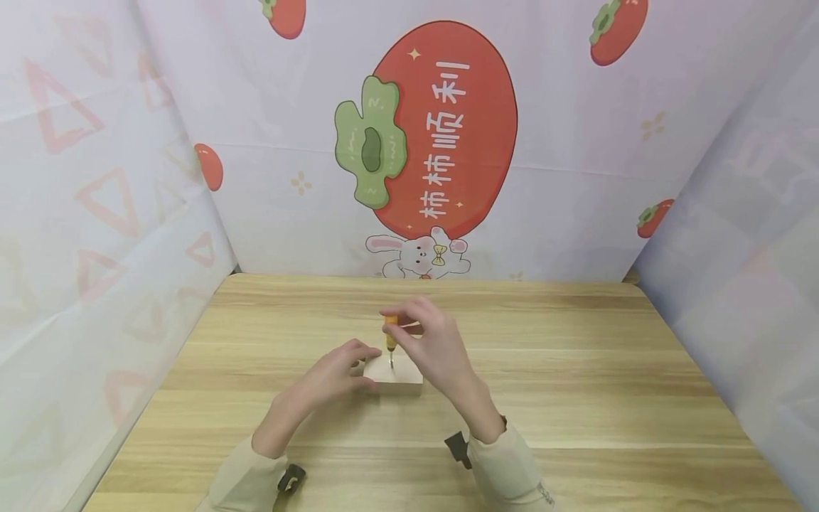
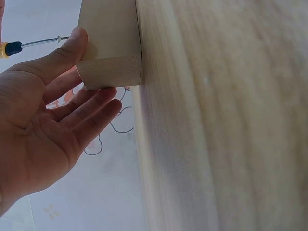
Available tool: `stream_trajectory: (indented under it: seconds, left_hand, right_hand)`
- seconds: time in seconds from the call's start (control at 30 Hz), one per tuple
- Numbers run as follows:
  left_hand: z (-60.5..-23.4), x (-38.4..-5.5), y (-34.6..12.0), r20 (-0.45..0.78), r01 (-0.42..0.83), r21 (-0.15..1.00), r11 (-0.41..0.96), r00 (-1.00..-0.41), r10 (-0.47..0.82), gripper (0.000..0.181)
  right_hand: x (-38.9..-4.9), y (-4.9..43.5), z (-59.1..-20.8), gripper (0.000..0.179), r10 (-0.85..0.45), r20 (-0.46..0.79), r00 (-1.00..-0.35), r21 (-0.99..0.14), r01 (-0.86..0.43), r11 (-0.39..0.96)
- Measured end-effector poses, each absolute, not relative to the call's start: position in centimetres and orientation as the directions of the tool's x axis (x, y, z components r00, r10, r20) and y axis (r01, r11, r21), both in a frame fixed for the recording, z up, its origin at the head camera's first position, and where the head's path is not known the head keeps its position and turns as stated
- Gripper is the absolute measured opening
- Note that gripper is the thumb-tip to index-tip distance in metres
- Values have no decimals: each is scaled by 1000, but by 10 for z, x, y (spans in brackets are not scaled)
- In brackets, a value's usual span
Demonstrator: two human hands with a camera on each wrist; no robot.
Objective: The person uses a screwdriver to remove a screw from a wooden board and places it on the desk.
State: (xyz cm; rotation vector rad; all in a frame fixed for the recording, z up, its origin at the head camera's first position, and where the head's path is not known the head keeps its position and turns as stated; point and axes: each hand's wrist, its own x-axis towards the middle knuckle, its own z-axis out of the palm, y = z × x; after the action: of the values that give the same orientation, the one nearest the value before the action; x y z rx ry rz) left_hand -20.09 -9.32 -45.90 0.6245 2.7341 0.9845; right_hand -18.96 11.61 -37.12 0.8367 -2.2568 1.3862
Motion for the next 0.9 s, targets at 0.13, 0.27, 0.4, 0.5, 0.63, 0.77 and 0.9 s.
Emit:
stream_trajectory:
  seconds: [0.13,0.27,0.4,0.5,0.63,0.77,0.9]
  left_hand:
    - [-458,-201,-93,-7,337,641,689,-896,445,54]
    - [-457,-201,-93,-12,330,641,693,-898,439,54]
    - [-456,-201,-93,-13,332,640,693,-897,441,53]
    - [-457,-200,-93,-12,332,642,691,-897,443,53]
    - [-458,-200,-92,-17,326,646,690,-898,439,53]
    - [-458,-200,-93,-10,328,646,689,-899,438,54]
    - [-459,-201,-93,-8,327,646,689,-900,435,54]
  right_hand:
    - [-189,118,-370,27,-318,544,-777,-705,-628,329]
    - [-188,119,-370,27,-351,527,-774,-713,-627,314]
    - [-188,118,-371,26,-349,554,-756,-672,-653,349]
    - [-189,117,-373,25,-309,583,-751,-643,-659,389]
    - [-189,117,-373,23,-283,587,-758,-646,-650,400]
    - [-188,119,-371,27,-322,603,-730,-623,-683,381]
    - [-189,119,-372,29,-347,619,-705,-599,-709,373]
